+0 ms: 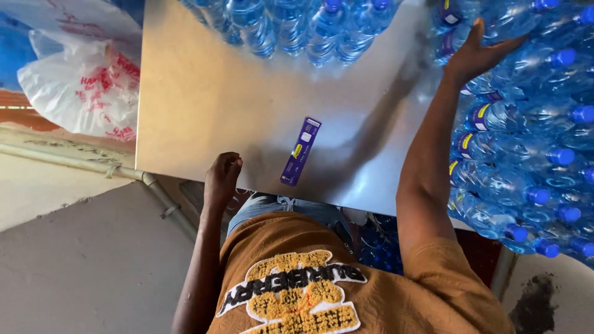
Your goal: Manually applying brand labels to filled and capped plastic water bottles by peeling the adhesive backing and wrapping the label around the bottle.
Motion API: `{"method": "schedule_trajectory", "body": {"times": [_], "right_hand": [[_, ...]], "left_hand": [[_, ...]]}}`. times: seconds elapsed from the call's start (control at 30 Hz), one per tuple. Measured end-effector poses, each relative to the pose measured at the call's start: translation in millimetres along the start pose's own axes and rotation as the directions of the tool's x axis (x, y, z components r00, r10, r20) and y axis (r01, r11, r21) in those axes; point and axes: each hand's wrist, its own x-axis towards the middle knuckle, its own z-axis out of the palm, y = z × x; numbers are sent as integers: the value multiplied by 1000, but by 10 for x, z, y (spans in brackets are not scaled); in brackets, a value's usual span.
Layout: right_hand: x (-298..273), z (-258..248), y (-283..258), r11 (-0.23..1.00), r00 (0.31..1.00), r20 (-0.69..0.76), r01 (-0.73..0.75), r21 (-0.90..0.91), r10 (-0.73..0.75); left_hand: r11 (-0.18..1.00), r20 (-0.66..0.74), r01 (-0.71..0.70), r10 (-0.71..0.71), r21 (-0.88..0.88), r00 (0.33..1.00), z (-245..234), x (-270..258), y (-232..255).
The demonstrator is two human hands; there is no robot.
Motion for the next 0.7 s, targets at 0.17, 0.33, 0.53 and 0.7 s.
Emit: {"method": "schedule_trajectory", "body": {"times": [0.17, 0.33, 0.53, 0.7], "right_hand": [[-342, -309, -23, 937, 990, 141, 66, -343, -18], [-2481, -502, -1991, 863, 683, 664, 98, -495, 303], [-3560, -418, -1998, 829, 486, 844, 360, -429, 226], [-3221, -517, -2297, 897, 477, 878, 377, -232, 27]], "left_hand": [[998, 67, -40, 43, -39, 997, 167, 57, -263], [992, 127, -83, 95, -98, 987, 244, 59, 4], [982, 200, -161, 178, -98, 963, 256, 215, -20], [942, 187, -319, 334, -104, 924, 356, 610, -12]]}}
